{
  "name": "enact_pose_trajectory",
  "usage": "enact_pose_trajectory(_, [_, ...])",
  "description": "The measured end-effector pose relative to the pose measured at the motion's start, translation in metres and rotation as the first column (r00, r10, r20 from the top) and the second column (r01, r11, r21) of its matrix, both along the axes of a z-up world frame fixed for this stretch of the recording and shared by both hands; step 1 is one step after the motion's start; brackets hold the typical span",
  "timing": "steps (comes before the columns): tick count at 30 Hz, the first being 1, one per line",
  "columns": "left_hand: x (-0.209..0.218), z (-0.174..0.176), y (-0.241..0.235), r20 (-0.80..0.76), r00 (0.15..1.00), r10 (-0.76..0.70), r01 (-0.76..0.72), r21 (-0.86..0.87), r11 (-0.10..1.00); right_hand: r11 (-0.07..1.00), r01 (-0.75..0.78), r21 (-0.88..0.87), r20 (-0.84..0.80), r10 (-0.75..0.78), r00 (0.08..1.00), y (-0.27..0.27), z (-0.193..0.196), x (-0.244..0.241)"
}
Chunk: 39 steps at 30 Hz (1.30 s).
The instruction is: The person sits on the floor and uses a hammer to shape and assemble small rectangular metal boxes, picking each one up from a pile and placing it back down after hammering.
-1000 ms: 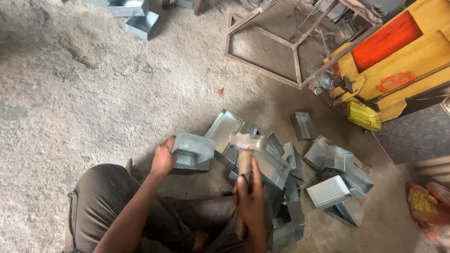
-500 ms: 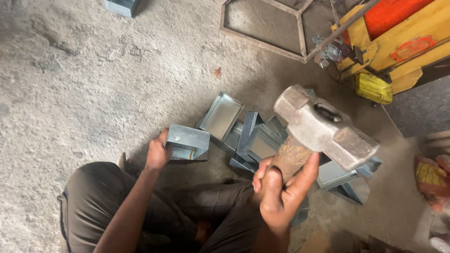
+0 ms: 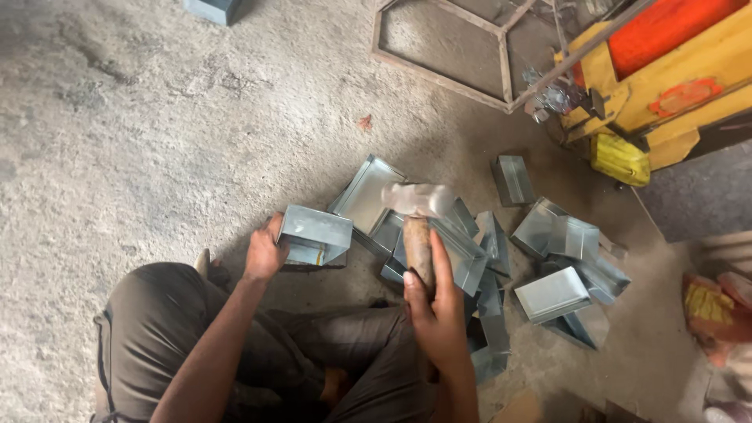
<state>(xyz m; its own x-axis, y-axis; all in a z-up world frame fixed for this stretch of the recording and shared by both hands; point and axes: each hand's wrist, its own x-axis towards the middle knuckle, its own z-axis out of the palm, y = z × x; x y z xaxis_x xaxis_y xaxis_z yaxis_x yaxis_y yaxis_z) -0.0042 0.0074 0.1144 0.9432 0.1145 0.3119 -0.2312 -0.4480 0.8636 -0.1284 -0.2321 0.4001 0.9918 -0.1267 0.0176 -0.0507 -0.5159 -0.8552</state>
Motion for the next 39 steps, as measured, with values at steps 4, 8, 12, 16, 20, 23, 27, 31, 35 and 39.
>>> enact_pose_trajectory(4, [0.004, -0.004, 0.002, -0.027, 0.999, -0.033, 0.033, 0.008, 0.999, 0.967, -0.087, -0.238, 0.08, 0.109, 0.991, 0.009, -0.026, 0.001])
enact_pose_trajectory(8, [0.005, -0.01, -0.001, -0.052, 0.999, -0.011, 0.011, 0.016, 1.0, 0.942, -0.208, -0.264, 0.156, 0.255, 0.954, 0.01, -0.038, -0.001])
enact_pose_trajectory(12, [-0.002, -0.018, 0.003, -0.08, 0.997, -0.023, 0.026, 0.033, 0.999, 0.997, 0.009, -0.074, -0.068, -0.014, 0.998, 0.008, -0.02, -0.011])
enact_pose_trajectory(16, [0.014, -0.016, 0.0, -0.048, 0.999, -0.022, 0.024, 0.042, 0.999, 0.978, -0.098, 0.183, -0.014, 0.103, 0.995, 0.014, -0.03, 0.008])
enact_pose_trajectory(20, [0.006, -0.027, -0.005, -0.101, 0.995, 0.006, 0.002, 0.083, 0.997, 0.989, -0.141, 0.048, -0.054, 0.144, 0.988, 0.016, -0.054, 0.007])
enact_pose_trajectory(23, [0.008, -0.024, -0.003, -0.041, 0.999, -0.027, 0.031, 0.096, 0.995, 0.975, -0.125, 0.183, -0.026, 0.132, 0.991, 0.023, -0.063, 0.016])
enact_pose_trajectory(27, [0.007, -0.013, -0.005, -0.093, 0.996, -0.002, 0.011, 0.1, 0.995, 0.975, -0.123, 0.183, -0.093, 0.142, 0.985, 0.026, -0.083, 0.014])
enact_pose_trajectory(31, [0.002, 0.026, 0.002, -0.08, 0.996, -0.03, 0.049, 0.243, 0.969, 0.962, -0.019, 0.271, -0.08, 0.042, 0.996, 0.022, -0.088, 0.007])
enact_pose_trajectory(35, [-0.008, 0.088, 0.004, 0.041, 0.997, -0.068, 0.033, 0.564, 0.825, 0.989, 0.026, 0.147, -0.022, -0.023, 1.0, 0.021, -0.072, 0.0])
enact_pose_trajectory(39, [-0.017, 0.115, -0.012, 0.049, 0.995, -0.084, 0.011, 0.801, 0.598, 0.99, 0.074, 0.116, 0.03, -0.078, 0.996, 0.005, -0.047, -0.004])
